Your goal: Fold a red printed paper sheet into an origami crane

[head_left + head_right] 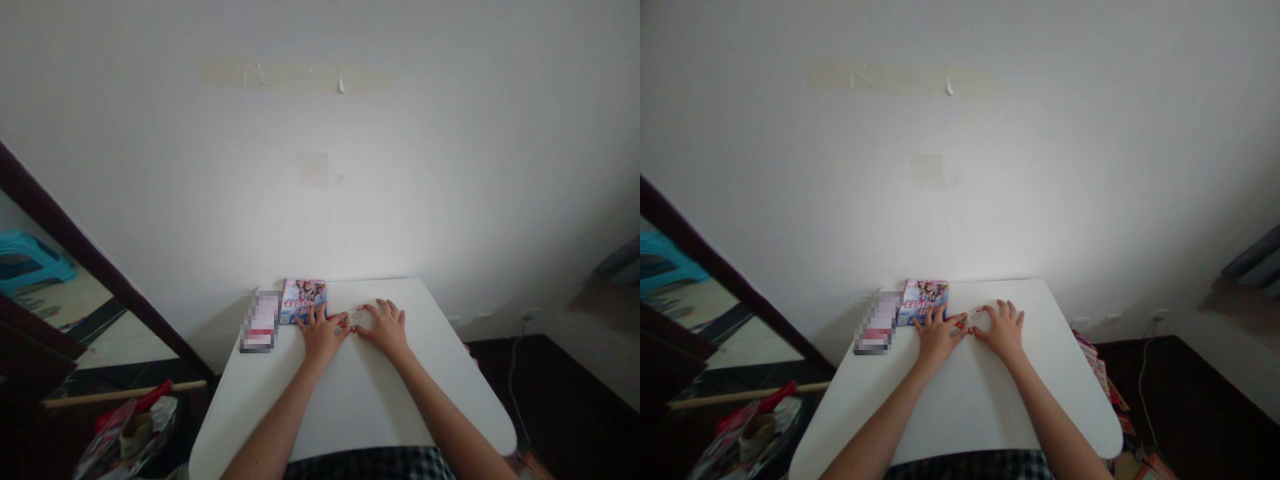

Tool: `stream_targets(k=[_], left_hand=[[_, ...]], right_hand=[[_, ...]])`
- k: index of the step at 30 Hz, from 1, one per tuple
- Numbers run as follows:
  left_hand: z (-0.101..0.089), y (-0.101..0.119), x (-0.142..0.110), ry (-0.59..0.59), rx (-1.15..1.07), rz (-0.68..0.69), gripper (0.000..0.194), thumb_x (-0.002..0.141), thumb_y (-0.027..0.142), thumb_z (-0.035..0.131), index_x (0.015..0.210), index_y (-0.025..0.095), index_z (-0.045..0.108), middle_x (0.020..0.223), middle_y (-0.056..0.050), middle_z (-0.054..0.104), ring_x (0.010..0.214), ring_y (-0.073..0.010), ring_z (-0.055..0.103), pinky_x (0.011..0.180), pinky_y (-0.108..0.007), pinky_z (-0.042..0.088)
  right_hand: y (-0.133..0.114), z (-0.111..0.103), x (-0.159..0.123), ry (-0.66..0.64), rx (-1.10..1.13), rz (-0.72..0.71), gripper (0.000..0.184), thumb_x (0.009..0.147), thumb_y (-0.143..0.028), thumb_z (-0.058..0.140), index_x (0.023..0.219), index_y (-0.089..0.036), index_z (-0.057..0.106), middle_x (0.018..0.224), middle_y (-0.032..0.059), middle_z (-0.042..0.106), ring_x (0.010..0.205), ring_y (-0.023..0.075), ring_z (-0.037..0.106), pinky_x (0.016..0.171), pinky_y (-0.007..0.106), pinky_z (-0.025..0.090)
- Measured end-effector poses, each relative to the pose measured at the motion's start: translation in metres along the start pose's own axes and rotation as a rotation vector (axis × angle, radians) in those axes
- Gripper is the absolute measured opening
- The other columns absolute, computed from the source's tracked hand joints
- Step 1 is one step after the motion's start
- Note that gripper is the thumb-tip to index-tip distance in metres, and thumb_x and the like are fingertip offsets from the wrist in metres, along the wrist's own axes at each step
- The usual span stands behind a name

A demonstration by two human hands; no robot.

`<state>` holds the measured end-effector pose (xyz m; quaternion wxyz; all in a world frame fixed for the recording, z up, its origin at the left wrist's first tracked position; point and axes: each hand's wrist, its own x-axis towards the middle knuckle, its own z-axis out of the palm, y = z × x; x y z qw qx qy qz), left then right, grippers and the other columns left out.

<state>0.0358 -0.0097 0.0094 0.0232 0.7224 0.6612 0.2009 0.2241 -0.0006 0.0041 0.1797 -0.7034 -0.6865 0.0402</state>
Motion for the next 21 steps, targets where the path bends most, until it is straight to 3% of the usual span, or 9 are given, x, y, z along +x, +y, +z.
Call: stream_targets(k=[7, 14, 17, 21], left_hand=[[0.001, -0.0005, 0.0001, 0.019, -0.001, 0.009, 0.041, 0.084, 0.06, 0.063, 0.123, 0.051, 0.066, 0.155, -0.003, 0.043, 0.143, -0.0399, 0.028, 0.111, -0.079, 0.011], [-0.001, 0.0001, -0.0009, 0.034, 0.013, 0.014, 0.046, 0.084, 0.059, 0.062, 0.13, 0.051, 0.061, 0.156, -0.001, 0.044, 0.141, -0.0398, 0.032, 0.112, -0.078, 0.012], [-0.0004, 0.0, -0.0004, 0.036, 0.011, 0.018, 0.053, 0.084, 0.059, 0.061, 0.135, 0.045, 0.059, 0.156, -0.002, 0.044, 0.14, -0.0395, 0.033, 0.115, -0.074, 0.012], [0.0003, -0.0018, 0.0006, 0.039, 0.004, 0.034, 0.049, 0.083, 0.059, 0.062, 0.127, 0.039, 0.066, 0.155, -0.002, 0.046, 0.139, -0.0395, 0.035, 0.115, -0.075, 0.013]], right_hand=[[0.0016, 0.0026, -0.0014, -0.036, -0.032, -0.017, 0.072, 0.076, -0.065, 0.066, 0.14, -0.035, 0.052, 0.157, 0.0118, 0.035, 0.148, 0.0371, 0.021, 0.114, 0.07, 0.011], [0.0039, 0.0059, -0.0049, 0.007, -0.041, -0.078, 0.069, 0.08, -0.067, 0.062, 0.139, -0.033, 0.052, 0.155, 0.0126, 0.037, 0.147, 0.0359, 0.022, 0.115, 0.069, 0.013], [0.0056, 0.0049, -0.0053, 0.035, 0.008, -0.089, 0.06, 0.082, -0.064, 0.062, 0.136, -0.036, 0.055, 0.151, 0.0102, 0.041, 0.146, 0.0346, 0.025, 0.115, 0.068, 0.015], [0.009, 0.0034, -0.0032, 0.096, 0.086, -0.084, 0.046, 0.087, -0.055, 0.061, 0.131, -0.04, 0.059, 0.147, 0.0073, 0.044, 0.141, 0.0322, 0.033, 0.114, 0.067, 0.021]])
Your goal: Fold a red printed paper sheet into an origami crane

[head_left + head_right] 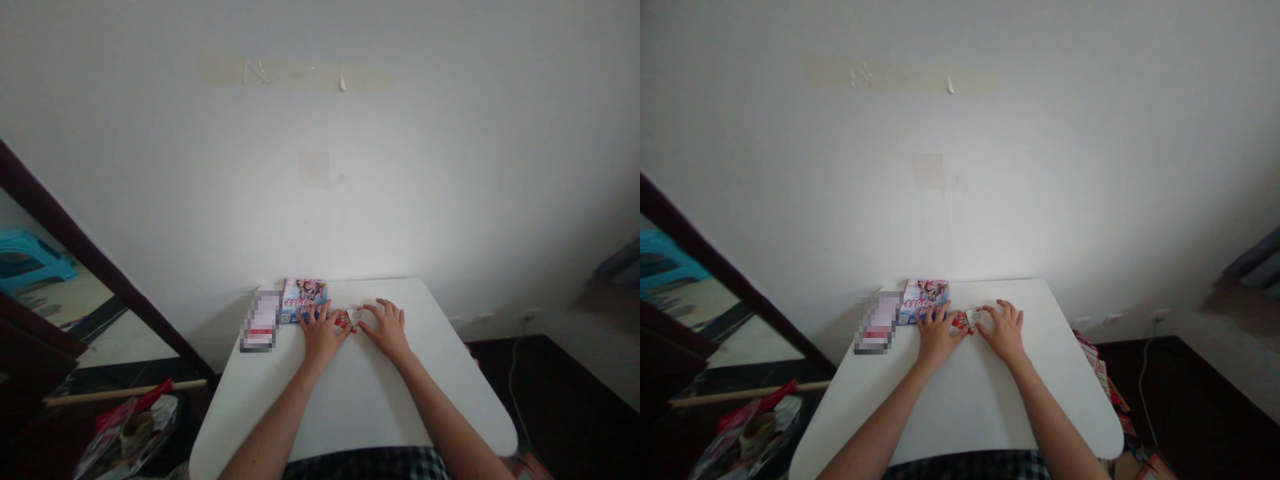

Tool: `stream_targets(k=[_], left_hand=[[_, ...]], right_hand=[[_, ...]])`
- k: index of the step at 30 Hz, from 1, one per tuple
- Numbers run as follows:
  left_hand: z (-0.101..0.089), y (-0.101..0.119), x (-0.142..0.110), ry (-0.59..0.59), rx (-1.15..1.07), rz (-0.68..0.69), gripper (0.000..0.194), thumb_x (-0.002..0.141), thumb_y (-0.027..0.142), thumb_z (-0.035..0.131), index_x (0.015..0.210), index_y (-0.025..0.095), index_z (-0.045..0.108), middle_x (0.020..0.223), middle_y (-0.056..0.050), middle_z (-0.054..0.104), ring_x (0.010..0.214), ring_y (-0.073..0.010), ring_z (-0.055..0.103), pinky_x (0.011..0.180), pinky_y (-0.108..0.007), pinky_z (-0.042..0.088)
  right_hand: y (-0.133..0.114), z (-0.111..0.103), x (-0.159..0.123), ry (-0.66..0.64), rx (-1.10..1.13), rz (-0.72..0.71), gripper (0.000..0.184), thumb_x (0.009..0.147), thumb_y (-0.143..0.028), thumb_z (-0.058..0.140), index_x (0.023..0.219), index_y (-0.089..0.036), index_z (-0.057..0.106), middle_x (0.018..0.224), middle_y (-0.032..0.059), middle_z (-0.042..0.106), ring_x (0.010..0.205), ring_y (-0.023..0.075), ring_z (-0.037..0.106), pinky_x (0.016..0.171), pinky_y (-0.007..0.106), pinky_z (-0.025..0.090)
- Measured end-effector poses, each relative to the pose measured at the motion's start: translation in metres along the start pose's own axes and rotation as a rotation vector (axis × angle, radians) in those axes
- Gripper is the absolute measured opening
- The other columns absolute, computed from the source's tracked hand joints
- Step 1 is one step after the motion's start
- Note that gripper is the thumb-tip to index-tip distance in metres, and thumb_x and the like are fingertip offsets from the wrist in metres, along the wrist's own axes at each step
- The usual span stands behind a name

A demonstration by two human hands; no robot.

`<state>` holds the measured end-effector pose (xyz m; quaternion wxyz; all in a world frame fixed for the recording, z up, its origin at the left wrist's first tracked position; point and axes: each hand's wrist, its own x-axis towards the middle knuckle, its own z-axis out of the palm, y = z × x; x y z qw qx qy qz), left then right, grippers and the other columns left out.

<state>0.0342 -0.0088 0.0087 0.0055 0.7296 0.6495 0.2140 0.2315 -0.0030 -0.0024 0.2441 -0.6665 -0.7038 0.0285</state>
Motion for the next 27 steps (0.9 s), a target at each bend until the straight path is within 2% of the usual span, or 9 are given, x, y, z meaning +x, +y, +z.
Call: stream_targets(k=[3, 8, 13, 17, 23, 25, 27], left_hand=[[-0.001, -0.001, 0.0, -0.008, -0.017, 0.011, 0.045, 0.08, 0.058, 0.066, 0.122, 0.042, 0.068, 0.156, 0.0, 0.045, 0.14, -0.0398, 0.034, 0.114, -0.076, 0.014], [-0.004, 0.0, -0.002, -0.008, -0.031, 0.061, 0.048, 0.08, 0.052, 0.071, 0.127, 0.048, 0.062, 0.157, 0.002, 0.041, 0.142, -0.038, 0.032, 0.113, -0.078, 0.011], [-0.005, 0.001, -0.003, -0.011, -0.029, 0.148, 0.053, 0.08, 0.049, 0.072, 0.131, 0.051, 0.059, 0.16, 0.002, 0.037, 0.144, -0.038, 0.03, 0.114, -0.078, 0.01], [-0.005, 0.001, -0.003, -0.001, -0.025, 0.159, 0.057, 0.081, 0.048, 0.072, 0.135, 0.052, 0.055, 0.16, 0.002, 0.037, 0.144, -0.0373, 0.031, 0.116, -0.076, 0.01], [-0.005, 0.002, -0.001, 0.035, -0.072, 0.096, 0.078, 0.085, 0.05, 0.066, 0.153, 0.044, 0.029, 0.158, -0.003, 0.04, 0.144, -0.0348, 0.032, 0.119, -0.069, 0.012], [-0.005, 0.002, -0.001, 0.046, -0.088, 0.086, 0.078, 0.086, 0.049, 0.065, 0.154, 0.043, 0.029, 0.158, -0.003, 0.042, 0.143, -0.0348, 0.032, 0.119, -0.069, 0.012], [-0.005, 0.002, -0.001, 0.043, -0.106, 0.094, 0.071, 0.086, 0.046, 0.066, 0.151, 0.044, 0.036, 0.157, -0.001, 0.042, 0.143, -0.0346, 0.032, 0.119, -0.068, 0.013]], right_hand=[[0.004, -0.001, 0.002, 0.046, 0.05, -0.029, 0.042, 0.09, -0.047, 0.061, 0.131, -0.041, 0.06, 0.145, 0.0066, 0.046, 0.138, 0.031, 0.036, 0.113, 0.062, 0.027], [0.01, 0.001, 0.007, 0.101, 0.119, -0.175, 0.037, 0.094, -0.033, 0.054, 0.13, -0.038, 0.063, 0.142, 0.0056, 0.05, 0.134, 0.027, 0.04, 0.111, 0.05, 0.037], [0.013, 0.004, 0.01, 0.061, 0.195, -0.222, 0.028, 0.095, -0.033, 0.052, 0.116, -0.032, 0.071, 0.13, 0.0071, 0.06, 0.131, 0.0274, 0.043, 0.108, 0.05, 0.04], [0.016, 0.008, 0.011, 0.062, 0.272, -0.197, 0.022, 0.093, -0.033, 0.055, 0.102, -0.028, 0.075, 0.12, 0.0081, 0.064, 0.129, 0.0277, 0.044, 0.106, 0.047, 0.04], [0.021, 0.008, 0.014, 0.126, 0.372, -0.052, 0.021, 0.088, -0.039, 0.06, 0.088, -0.024, 0.075, 0.103, 0.0091, 0.067, 0.117, 0.028, 0.049, 0.102, 0.043, 0.039], [0.022, 0.005, 0.015, 0.139, 0.4, -0.004, 0.023, 0.087, -0.042, 0.061, 0.084, -0.023, 0.074, 0.098, 0.0092, 0.068, 0.114, 0.0281, 0.051, 0.101, 0.042, 0.04], [0.022, 0.003, 0.015, 0.164, 0.441, 0.014, 0.025, 0.085, -0.045, 0.062, 0.08, -0.023, 0.072, 0.096, 0.0093, 0.068, 0.111, 0.0279, 0.052, 0.1, 0.042, 0.039]])
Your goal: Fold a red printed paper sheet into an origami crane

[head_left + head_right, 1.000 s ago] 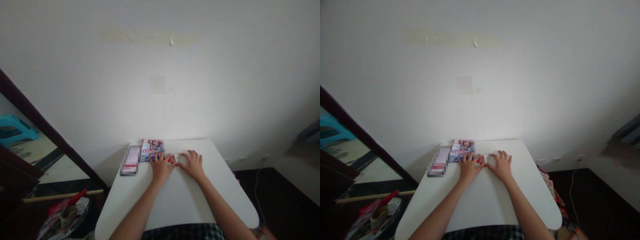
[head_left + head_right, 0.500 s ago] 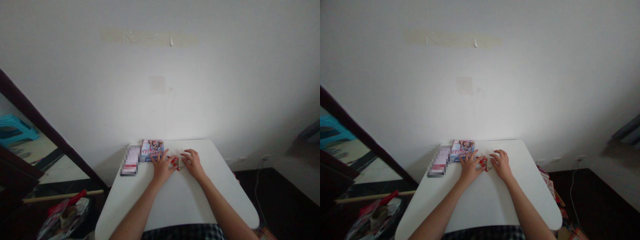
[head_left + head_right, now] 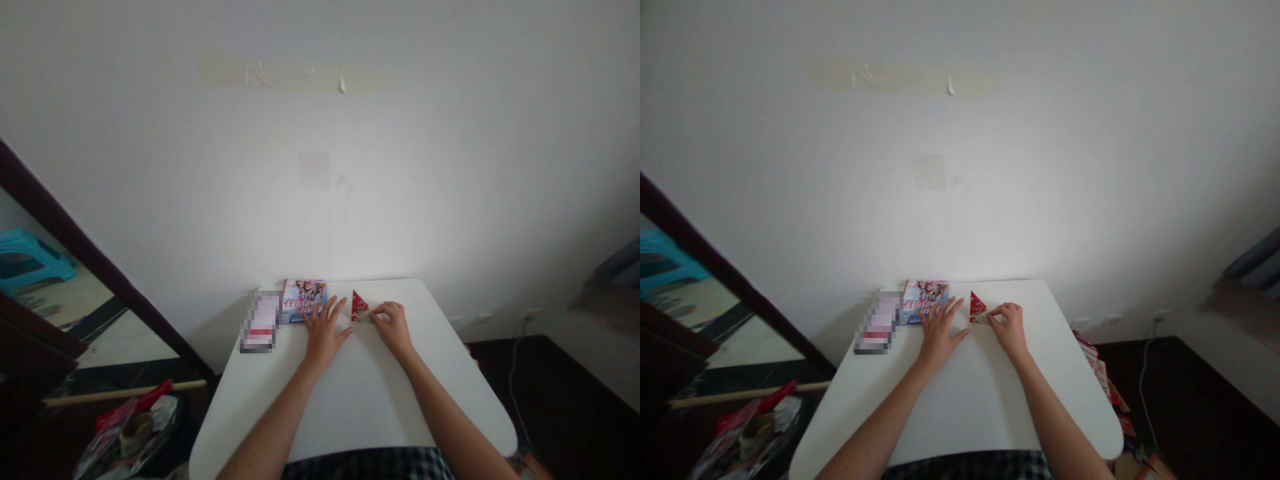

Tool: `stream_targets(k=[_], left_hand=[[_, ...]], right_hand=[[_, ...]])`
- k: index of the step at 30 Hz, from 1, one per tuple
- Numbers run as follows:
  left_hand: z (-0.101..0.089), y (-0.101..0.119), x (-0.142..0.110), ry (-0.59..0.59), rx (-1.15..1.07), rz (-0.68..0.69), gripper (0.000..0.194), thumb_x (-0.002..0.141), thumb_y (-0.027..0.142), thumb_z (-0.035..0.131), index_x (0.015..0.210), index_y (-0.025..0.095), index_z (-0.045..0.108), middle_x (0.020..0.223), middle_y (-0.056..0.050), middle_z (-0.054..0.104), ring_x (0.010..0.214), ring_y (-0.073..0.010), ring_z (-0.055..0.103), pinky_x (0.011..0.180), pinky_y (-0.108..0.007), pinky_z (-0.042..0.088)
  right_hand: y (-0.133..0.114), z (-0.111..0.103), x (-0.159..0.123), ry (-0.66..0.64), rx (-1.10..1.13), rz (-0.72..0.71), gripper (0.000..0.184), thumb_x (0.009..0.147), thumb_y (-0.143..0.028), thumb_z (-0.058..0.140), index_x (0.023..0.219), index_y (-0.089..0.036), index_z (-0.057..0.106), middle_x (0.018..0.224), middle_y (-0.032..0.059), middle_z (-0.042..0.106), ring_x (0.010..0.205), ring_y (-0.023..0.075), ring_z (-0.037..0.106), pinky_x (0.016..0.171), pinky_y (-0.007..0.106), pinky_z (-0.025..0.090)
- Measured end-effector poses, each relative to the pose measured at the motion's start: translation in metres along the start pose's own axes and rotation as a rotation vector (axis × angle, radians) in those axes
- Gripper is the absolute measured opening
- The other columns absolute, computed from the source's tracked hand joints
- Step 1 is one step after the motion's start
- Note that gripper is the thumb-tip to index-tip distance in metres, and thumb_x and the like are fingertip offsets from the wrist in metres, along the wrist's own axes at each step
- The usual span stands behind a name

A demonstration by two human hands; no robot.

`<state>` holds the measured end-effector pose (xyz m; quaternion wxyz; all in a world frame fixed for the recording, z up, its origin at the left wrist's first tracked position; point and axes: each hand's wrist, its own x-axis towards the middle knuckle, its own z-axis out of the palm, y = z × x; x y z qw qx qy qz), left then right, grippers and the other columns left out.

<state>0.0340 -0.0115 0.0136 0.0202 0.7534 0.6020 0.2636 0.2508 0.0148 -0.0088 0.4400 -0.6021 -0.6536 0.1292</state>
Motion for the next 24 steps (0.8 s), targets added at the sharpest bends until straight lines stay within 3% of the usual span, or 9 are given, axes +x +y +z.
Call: stream_targets(k=[6, 11, 16, 24], left_hand=[[-0.001, 0.001, -0.002, -0.016, -0.071, 0.08, 0.033, 0.087, 0.039, 0.066, 0.12, 0.046, 0.067, 0.156, 0.006, 0.043, 0.143, -0.0332, 0.031, 0.117, -0.066, 0.018], [0.004, 0.002, -0.002, -0.019, -0.127, 0.11, 0.038, 0.086, 0.036, 0.069, 0.121, 0.051, 0.066, 0.15, 0.004, 0.05, 0.141, -0.0314, 0.035, 0.116, -0.07, 0.016], [0.003, 0.003, -0.001, -0.041, -0.15, 0.079, 0.035, 0.086, 0.038, 0.069, 0.12, 0.049, 0.067, 0.144, 0.002, 0.056, 0.139, -0.0316, 0.038, 0.115, -0.07, 0.017], [0.009, -0.001, 0.001, -0.076, -0.199, 0.037, 0.038, 0.085, 0.043, 0.07, 0.122, 0.048, 0.066, 0.142, 0.002, 0.06, 0.138, -0.0311, 0.041, 0.115, -0.074, 0.011]], right_hand=[[-0.007, 0.0, -0.002, 0.008, 0.111, -0.054, 0.029, 0.083, -0.048, 0.066, 0.069, -0.022, 0.066, 0.113, 0.0102, 0.067, 0.118, 0.028, 0.051, 0.106, 0.046, 0.037], [-0.011, 0.006, -0.005, -0.072, 0.261, -0.146, 0.023, 0.081, -0.043, 0.07, 0.069, -0.024, 0.065, 0.121, 0.0087, 0.068, 0.129, 0.0281, 0.047, 0.111, 0.047, 0.036], [-0.009, 0.009, -0.006, -0.203, 0.326, -0.105, 0.016, 0.082, -0.042, 0.07, 0.077, -0.026, 0.068, 0.122, 0.0058, 0.069, 0.135, 0.0256, 0.045, 0.114, 0.047, 0.035], [-0.007, 0.011, -0.006, -0.205, 0.353, -0.108, 0.014, 0.086, -0.039, 0.066, 0.088, -0.027, 0.072, 0.116, 0.0059, 0.072, 0.132, 0.0241, 0.051, 0.113, 0.047, 0.039]])
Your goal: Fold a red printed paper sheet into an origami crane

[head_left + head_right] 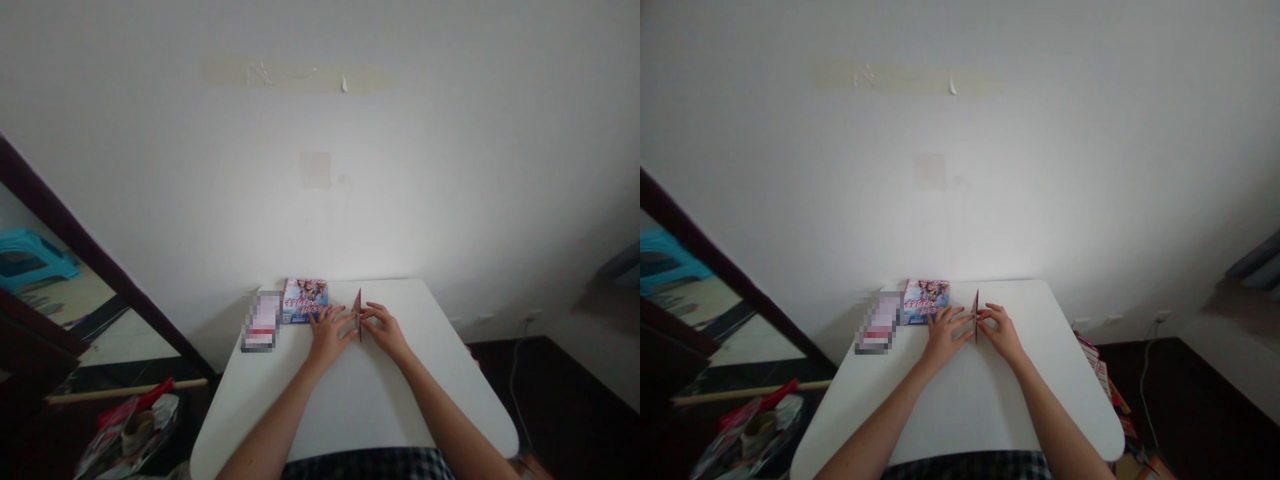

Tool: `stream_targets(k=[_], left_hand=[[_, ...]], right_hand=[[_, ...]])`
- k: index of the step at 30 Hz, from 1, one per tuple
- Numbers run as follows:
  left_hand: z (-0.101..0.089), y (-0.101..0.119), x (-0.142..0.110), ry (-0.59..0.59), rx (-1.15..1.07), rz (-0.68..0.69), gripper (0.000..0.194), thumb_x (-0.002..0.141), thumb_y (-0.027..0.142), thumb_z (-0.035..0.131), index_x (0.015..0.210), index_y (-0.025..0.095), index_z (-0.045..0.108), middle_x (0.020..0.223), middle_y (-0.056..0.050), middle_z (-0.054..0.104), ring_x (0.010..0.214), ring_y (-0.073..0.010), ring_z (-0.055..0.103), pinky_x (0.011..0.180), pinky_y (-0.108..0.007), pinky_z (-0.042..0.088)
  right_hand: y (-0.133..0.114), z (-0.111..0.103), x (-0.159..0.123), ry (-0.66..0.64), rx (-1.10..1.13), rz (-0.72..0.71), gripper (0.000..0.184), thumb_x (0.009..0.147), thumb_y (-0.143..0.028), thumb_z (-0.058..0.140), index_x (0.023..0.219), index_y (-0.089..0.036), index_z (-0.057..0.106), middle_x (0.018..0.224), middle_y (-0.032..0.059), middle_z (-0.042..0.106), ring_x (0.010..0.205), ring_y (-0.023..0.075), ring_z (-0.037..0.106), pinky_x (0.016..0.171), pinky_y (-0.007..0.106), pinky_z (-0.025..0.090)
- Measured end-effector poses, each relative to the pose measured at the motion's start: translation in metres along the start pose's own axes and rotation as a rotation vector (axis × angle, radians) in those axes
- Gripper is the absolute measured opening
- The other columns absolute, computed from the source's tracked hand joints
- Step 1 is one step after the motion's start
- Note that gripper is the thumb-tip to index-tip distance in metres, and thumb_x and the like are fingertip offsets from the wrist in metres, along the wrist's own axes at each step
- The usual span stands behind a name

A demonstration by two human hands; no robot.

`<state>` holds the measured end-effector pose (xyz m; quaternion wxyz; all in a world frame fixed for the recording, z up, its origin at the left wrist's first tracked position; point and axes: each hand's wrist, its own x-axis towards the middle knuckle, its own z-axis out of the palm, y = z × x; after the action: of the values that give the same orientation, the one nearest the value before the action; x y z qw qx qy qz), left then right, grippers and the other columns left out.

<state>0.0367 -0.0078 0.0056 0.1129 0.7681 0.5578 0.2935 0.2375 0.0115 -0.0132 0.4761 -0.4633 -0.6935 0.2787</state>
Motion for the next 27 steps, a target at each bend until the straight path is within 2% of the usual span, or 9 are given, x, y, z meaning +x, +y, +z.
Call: stream_targets(k=[9, 21, 27], left_hand=[[0.0011, 0.0008, 0.0008, -0.048, -0.071, -0.045, 0.039, 0.081, 0.042, 0.074, 0.119, 0.04, 0.068, 0.122, 0.0, 0.073, 0.136, -0.0298, 0.047, 0.116, -0.076, -0.001], [0.0021, 0.0021, 0.0017, -0.034, -0.068, -0.056, 0.033, 0.081, 0.039, 0.074, 0.113, 0.038, 0.069, 0.12, 0.001, 0.074, 0.135, -0.0281, 0.05, 0.115, -0.076, -0.004], [-0.0011, 0.0053, 0.0025, -0.004, -0.084, -0.073, 0.024, 0.082, 0.035, 0.073, 0.105, 0.034, 0.07, 0.117, 0.001, 0.074, 0.135, -0.0286, 0.049, 0.114, -0.077, -0.002]], right_hand=[[0.0014, 0.0029, 0.0011, 0.038, -0.022, -0.027, 0.01, 0.084, -0.037, 0.069, 0.086, -0.028, 0.072, 0.106, 0.0046, 0.074, 0.125, 0.0244, 0.056, 0.109, 0.046, 0.042], [0.0013, 0.0083, 0.0052, 0.099, -0.024, 0.006, 0.021, 0.078, -0.043, 0.073, 0.09, -0.026, 0.071, 0.107, 0.0063, 0.072, 0.116, 0.0265, 0.06, 0.104, 0.045, 0.044], [0.0064, 0.0102, 0.0069, 0.092, -0.041, 0.027, 0.025, 0.075, -0.041, 0.075, 0.092, -0.024, 0.068, 0.101, 0.0044, 0.072, 0.104, 0.0236, 0.064, 0.099, 0.041, 0.046]])
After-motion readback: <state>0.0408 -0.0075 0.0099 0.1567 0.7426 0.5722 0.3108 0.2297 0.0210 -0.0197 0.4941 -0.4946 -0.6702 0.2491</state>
